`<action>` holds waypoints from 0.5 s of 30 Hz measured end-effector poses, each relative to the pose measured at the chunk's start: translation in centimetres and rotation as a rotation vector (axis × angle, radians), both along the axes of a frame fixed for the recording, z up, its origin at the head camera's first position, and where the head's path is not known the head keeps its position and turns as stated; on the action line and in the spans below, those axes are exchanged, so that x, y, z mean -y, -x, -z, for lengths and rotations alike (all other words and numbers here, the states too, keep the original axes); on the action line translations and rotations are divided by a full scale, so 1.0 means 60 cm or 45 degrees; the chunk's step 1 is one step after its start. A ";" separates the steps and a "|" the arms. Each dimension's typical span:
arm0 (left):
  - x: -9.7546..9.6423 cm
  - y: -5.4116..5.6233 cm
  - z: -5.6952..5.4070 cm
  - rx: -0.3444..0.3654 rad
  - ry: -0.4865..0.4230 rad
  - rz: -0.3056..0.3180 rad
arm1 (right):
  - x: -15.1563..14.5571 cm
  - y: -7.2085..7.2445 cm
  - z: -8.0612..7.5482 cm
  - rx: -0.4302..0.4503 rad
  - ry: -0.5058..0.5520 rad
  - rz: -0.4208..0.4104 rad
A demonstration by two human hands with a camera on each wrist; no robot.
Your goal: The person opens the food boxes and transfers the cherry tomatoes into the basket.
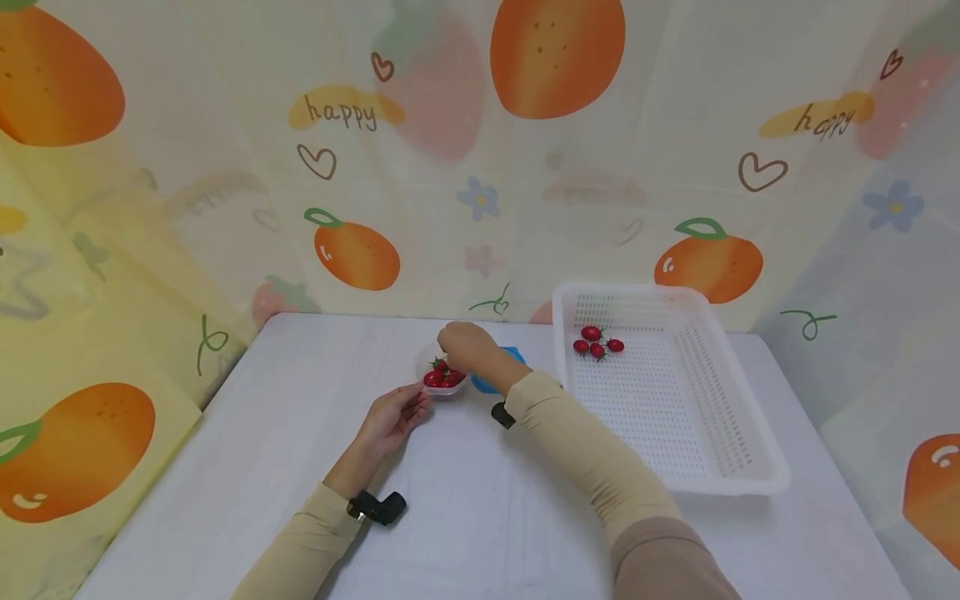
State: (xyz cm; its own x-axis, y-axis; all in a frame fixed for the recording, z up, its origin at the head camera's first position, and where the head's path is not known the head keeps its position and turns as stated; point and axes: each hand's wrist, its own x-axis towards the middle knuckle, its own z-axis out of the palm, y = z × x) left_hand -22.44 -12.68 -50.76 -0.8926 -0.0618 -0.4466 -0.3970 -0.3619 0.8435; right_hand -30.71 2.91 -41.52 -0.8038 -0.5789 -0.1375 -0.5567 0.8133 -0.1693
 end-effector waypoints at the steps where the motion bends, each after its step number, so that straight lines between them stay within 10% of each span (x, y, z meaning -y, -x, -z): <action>1: 0.000 0.000 0.000 -0.003 0.001 0.002 | -0.002 0.001 -0.003 0.011 0.013 0.002; 15: 0.002 -0.002 -0.004 0.009 -0.009 0.018 | -0.040 0.000 -0.054 0.014 0.280 -0.005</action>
